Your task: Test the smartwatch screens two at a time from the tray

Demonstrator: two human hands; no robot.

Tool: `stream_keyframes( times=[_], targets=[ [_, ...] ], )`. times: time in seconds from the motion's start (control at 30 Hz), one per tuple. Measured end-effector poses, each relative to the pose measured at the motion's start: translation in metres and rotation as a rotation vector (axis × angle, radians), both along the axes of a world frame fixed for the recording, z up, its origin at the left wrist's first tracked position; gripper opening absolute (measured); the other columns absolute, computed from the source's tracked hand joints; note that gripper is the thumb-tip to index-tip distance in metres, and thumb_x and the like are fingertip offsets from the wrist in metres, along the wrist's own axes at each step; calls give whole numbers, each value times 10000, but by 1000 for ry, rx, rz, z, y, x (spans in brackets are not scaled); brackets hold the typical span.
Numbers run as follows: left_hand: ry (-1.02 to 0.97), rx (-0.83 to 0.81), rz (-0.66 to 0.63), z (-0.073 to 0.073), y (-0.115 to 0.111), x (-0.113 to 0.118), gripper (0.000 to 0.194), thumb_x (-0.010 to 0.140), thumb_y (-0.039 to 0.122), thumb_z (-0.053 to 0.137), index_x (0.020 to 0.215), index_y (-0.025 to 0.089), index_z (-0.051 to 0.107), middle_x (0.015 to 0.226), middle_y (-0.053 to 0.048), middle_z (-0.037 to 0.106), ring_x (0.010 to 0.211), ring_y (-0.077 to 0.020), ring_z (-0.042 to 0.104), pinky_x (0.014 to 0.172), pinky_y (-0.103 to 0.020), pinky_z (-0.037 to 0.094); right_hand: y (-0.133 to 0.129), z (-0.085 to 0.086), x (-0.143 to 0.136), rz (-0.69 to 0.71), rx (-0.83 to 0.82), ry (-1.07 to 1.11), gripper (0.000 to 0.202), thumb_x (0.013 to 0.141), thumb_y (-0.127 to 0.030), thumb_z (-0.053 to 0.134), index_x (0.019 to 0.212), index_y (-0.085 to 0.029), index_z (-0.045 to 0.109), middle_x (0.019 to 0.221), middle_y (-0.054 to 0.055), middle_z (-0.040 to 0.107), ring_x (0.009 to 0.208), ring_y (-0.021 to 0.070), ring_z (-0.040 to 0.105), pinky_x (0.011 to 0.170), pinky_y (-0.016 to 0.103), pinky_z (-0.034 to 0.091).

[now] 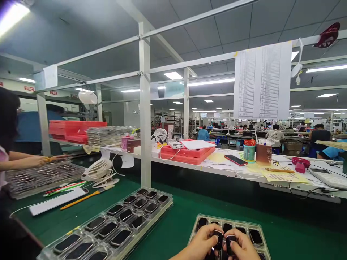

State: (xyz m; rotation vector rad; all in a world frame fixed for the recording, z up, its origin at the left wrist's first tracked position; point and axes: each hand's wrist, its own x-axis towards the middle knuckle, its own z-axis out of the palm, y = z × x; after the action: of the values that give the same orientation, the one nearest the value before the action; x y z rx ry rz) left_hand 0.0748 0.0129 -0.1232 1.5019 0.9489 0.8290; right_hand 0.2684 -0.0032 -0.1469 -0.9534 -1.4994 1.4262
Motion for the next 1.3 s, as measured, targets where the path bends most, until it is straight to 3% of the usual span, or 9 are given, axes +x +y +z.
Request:
stream_keyframes(
  times=[0.57,0.9,1.1,1.3],
  targets=[
    [-35,40,-41,7,-5,-1,236,777,184,555,986,157,661,795,-2,646,597,-95,590,658,-255,518,-12,9,0,-74,19,6,334,806,-421,665,1025,-170,645,837,54,708,580,129,623,516,226,435],
    [-214,2,1,-11,12,3,513,606,-25,612,1089,147,634,1051,-70,694,950,-179,684,867,-312,552,-13,21,9,-159,57,5,489,699,-253,631,1186,-219,608,1025,88,716,795,213,694,613,321,560],
    [-230,-14,-30,-15,16,6,517,622,22,661,1124,141,626,1068,-79,697,901,-159,684,905,-334,549,-9,20,20,-117,44,-11,550,692,-152,615,1234,-242,585,1138,79,714,874,198,708,698,319,593],
    [-106,59,-47,-4,11,2,387,724,144,668,1109,135,624,1036,-84,702,874,-158,680,831,-290,546,-10,22,21,-91,47,-81,494,771,-186,625,1262,-226,583,1138,87,723,887,206,727,720,339,617]
  ],
)
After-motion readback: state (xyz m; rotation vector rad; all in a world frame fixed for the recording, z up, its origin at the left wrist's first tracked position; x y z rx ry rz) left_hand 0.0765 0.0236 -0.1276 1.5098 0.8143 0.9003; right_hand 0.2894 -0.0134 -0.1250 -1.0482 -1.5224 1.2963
